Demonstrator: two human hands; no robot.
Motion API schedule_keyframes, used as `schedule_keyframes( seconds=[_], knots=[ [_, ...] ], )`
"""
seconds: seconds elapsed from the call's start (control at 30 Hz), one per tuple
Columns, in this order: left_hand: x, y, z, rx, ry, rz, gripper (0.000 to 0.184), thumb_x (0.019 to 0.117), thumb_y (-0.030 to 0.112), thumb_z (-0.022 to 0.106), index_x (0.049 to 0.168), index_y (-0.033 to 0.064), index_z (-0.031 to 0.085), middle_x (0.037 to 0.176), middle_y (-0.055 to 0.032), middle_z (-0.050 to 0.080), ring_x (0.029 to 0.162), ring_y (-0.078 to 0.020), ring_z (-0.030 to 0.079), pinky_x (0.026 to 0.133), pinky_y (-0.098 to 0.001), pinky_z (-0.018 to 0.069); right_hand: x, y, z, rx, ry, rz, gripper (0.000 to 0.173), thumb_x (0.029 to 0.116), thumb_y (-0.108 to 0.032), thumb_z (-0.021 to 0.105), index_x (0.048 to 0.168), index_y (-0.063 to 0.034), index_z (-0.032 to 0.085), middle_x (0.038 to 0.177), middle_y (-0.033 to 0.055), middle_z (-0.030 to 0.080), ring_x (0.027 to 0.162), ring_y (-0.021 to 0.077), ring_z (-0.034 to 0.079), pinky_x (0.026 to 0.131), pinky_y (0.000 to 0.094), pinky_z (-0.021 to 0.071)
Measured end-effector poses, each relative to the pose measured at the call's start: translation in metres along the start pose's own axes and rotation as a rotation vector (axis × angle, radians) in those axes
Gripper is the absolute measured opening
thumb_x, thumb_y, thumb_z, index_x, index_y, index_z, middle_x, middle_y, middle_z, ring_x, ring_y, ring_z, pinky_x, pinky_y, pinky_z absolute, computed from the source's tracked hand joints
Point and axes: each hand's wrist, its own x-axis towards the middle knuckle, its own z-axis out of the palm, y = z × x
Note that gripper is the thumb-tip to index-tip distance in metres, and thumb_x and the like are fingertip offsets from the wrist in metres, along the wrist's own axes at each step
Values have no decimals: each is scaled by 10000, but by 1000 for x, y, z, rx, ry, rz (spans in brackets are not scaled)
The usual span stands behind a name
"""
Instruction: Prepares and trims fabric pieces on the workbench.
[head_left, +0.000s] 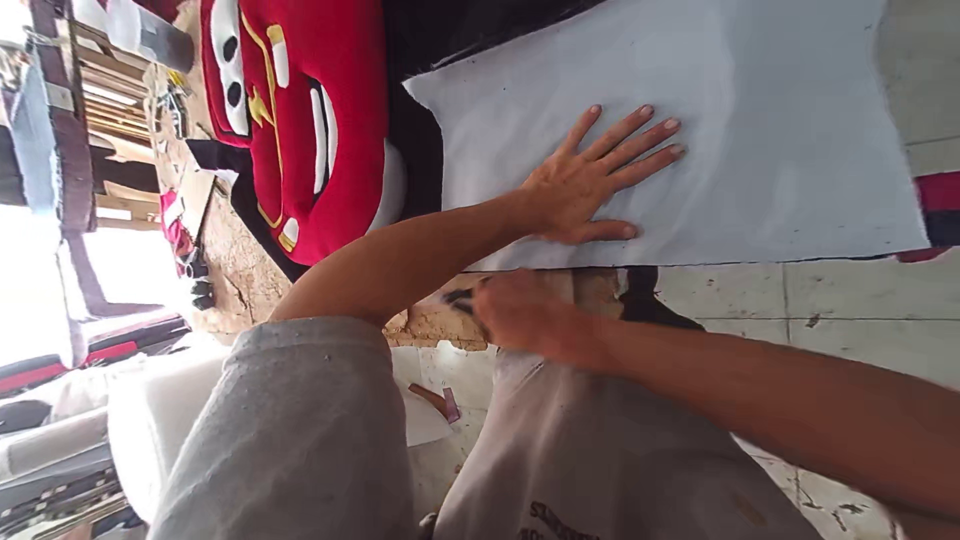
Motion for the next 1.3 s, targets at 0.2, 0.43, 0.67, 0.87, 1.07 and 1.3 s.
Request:
schedule_keyframes(
  seconds=[0.2,0.43,0.67,0.87,1.07,1.3],
  knots=[
    [-10,-12,-14,-100,75,-28,744,989,628,383,1575,172,432,1674,-41,331,1581,-271,193,1260,-623,88,-6,-24,15,-47,-4,-213,316,876,-230,748,1092,-15,664,934,159,689,862,334,690,786,523,535],
    [-103,-60,-44,-233,594,-1075,485,1027,367,535,1373,33,596,1362,-210,610,1310,-388,546,1095,-604,414,-202,127,-78,106,247,315,407,828,-326,720,1161,-93,710,985,78,716,854,263,704,725,544,586],
    [-85,-95,-46,-456,784,-1410,727,925,375,714,1506,33,441,1404,-249,573,1347,-458,491,1098,-703,352,-153,248,-211,33,488,384,570,872,-514,688,1179,-34,663,957,138,720,842,251,705,759,507,574],
    [-70,-114,-73,-915,817,-1424,936,801,96,847,1553,8,297,1369,-258,581,1235,-350,614,1055,-534,510,-99,319,-238,154,613,459,525,899,-409,736,1210,-1,624,973,176,709,885,310,696,815,585,545],
    [-78,-85,-80,-734,672,-1331,291,994,218,679,1142,-33,684,1058,-203,708,981,-288,691,936,-534,537,-132,358,-218,287,727,444,475,907,-354,747,1194,12,651,1004,121,725,859,128,702,823,352,587],
    [-160,-88,-96,-731,796,-1446,247,1005,199,639,1143,3,698,1016,-144,721,893,-199,699,871,-458,575,-144,337,-210,373,750,394,491,911,-362,736,1198,16,610,979,74,700,802,51,681,754,261,591]
  ],
)
